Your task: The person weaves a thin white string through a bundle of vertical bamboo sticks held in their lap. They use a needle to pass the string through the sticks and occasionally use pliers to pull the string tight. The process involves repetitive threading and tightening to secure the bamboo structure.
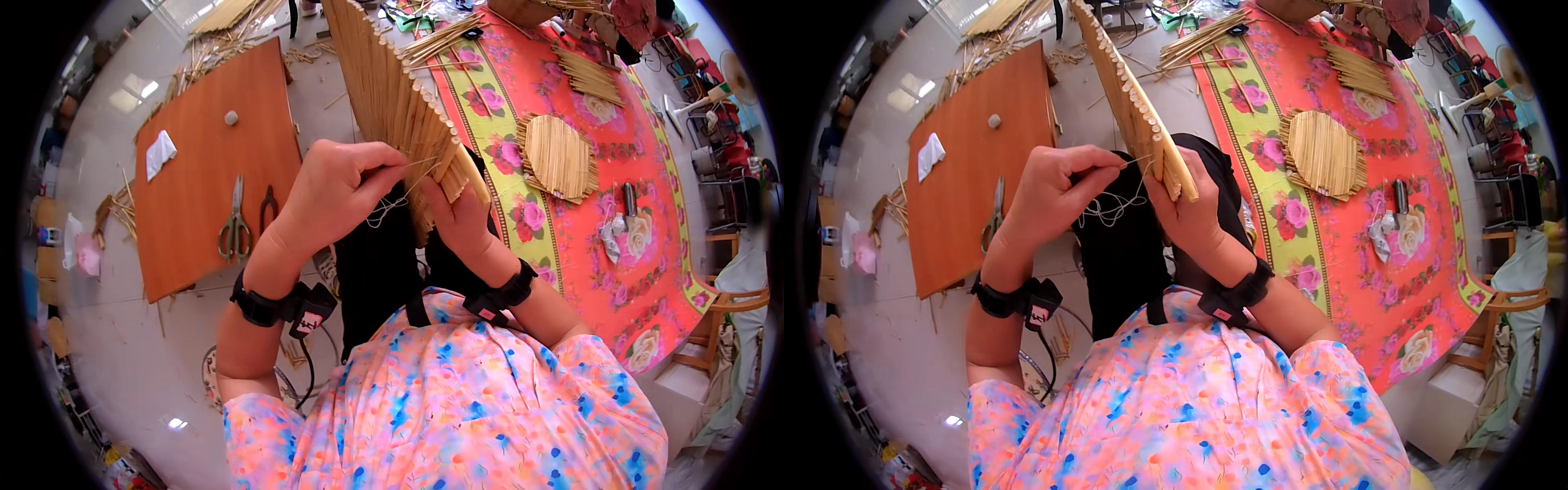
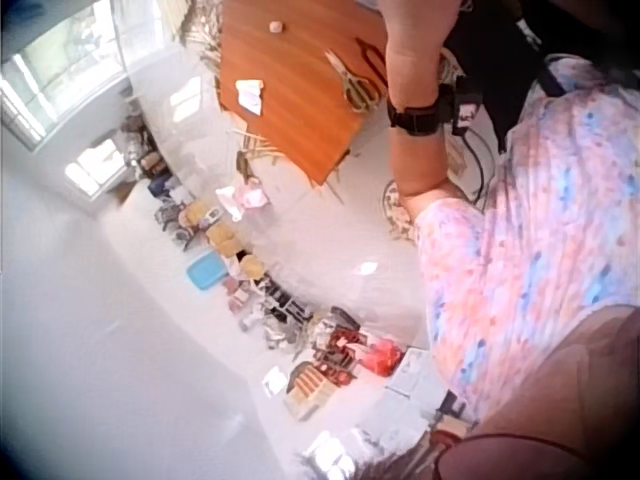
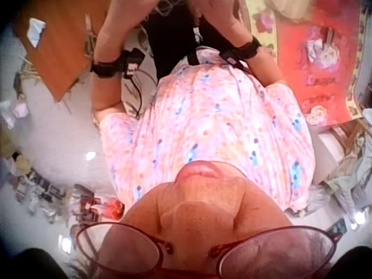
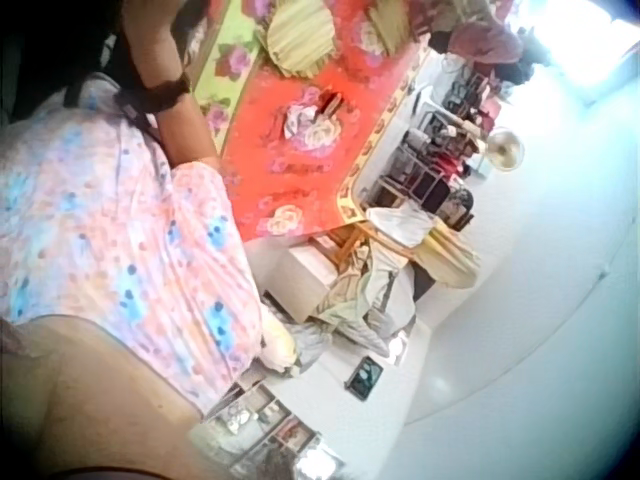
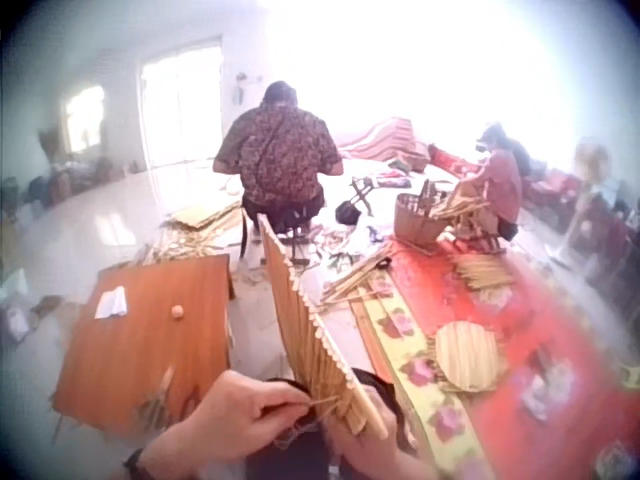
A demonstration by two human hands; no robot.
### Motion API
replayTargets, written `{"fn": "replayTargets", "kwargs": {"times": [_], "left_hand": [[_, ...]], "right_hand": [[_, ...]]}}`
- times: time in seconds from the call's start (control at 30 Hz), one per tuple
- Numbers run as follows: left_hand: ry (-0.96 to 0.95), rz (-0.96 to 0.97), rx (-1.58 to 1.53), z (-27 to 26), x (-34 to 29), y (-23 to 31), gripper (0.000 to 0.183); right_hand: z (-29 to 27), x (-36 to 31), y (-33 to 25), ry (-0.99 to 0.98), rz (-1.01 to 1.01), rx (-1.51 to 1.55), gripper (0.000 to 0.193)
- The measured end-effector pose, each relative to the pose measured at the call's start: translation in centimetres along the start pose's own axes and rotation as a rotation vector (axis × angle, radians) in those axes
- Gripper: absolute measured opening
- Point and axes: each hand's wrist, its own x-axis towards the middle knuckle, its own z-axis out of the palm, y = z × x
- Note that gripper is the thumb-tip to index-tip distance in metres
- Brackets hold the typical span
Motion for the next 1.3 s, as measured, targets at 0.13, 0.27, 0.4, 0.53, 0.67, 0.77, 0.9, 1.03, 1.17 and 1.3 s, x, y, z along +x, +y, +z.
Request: {"fn": "replayTargets", "kwargs": {"times": [0.13, 0.27, 0.4, 0.53, 0.67, 0.77, 0.9, 1.03, 1.17, 1.3], "left_hand": [[-0.015, -0.035, 0.051, -0.5, -0.3, 0.9, 0.009], [0.009, 0.000, 0.082, -2.1, -1.4, 2.3, 0.009], [0.008, -0.073, 0.085, -3.6, -2.5, 3.5, 0.012], [0.004, -0.157, 0.114, -4.0, -2.5, 4.0, 0.013], [-0.007, -0.137, 0.201, -4.2, -1.6, 4.3, 0.013], [0.022, -0.071, 0.248, -4.4, -1.2, 3.6, 0.013], [0.005, -0.060, 0.323, -4.6, -0.1, 4.2, 0.011], [-0.050, -0.019, 0.384, -5.0, 0.7, 4.4, 0.010], [-0.069, -0.075, 0.432, -4.9, 1.2, 5.5, 0.012], [-0.050, -0.130, 0.445, -4.8, 1.1, 6.0, 0.012]], "right_hand": [[0.3, 0.7, -2.4, 0.120, -0.208, -0.129, 0.035], [0.2, 0.2, -5.3, 0.113, -0.264, -0.210, 0.049], [0.4, 0.4, -7.5, 0.103, -0.317, -0.304, 0.057], [0.4, 0.6, -7.6, 0.076, -0.284, -0.266, 0.058], [0.5, 1.5, -6.9, 0.128, -0.341, -0.248, 0.056], [0.7, 2.2, -6.5, 0.131, -0.325, -0.198, 0.060], [0.3, 2.9, -6.3, 0.128, -0.251, -0.067, 0.063], [-0.5, 3.5, -5.7, 0.109, -0.222, 0.121, 0.065], [-0.4, 3.8, -5.2, 0.110, -0.222, 0.243, 0.064], [-0.1, 3.9, -4.8, 0.103, -0.223, 0.329, 0.065]]}}
